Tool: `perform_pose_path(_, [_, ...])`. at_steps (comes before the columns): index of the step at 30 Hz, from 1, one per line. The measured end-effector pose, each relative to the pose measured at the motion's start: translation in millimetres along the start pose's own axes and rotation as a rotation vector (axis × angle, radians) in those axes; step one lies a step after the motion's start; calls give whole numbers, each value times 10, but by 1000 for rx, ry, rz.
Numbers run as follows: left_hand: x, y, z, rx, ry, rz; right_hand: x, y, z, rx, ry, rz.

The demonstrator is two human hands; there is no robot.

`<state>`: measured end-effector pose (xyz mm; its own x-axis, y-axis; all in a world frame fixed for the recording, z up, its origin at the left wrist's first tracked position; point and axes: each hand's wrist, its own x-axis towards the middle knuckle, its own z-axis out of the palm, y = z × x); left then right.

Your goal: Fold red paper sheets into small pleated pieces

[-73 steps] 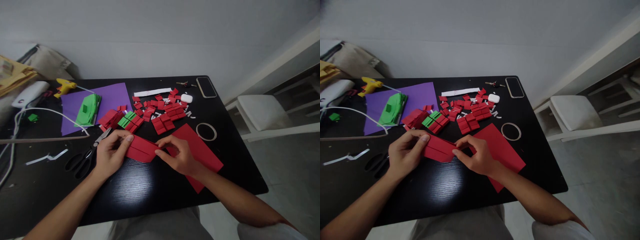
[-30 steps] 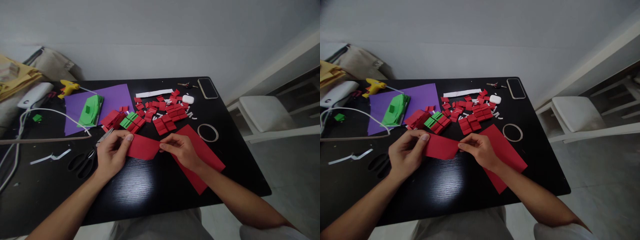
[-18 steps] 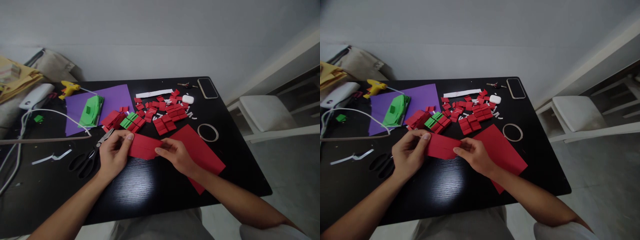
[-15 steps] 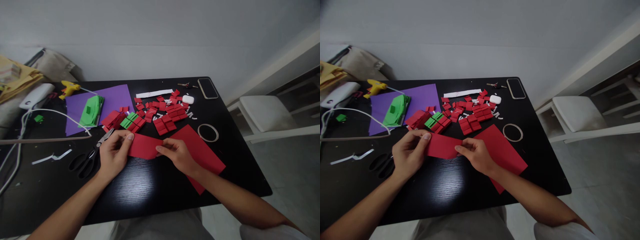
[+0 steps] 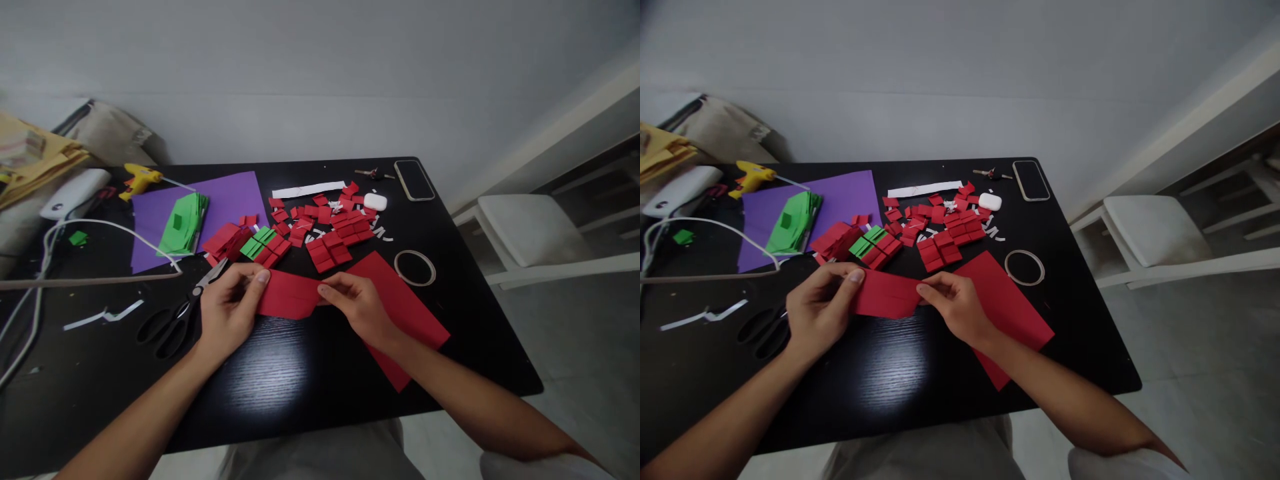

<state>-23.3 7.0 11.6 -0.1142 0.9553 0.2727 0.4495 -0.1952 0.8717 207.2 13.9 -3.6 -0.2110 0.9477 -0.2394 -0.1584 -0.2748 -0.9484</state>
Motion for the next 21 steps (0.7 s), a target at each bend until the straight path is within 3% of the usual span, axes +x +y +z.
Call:
perform_pose_path(7, [22, 22, 6, -43, 14, 2, 1, -11, -13, 42, -35, 43])
perform_pose_path(14, [32, 0, -8, -62, 31, -5, 3, 21, 13, -12, -192, 111])
perform_pose_path(21, [57, 4, -4, -81, 28, -22, 7, 1, 18, -69, -158, 94])
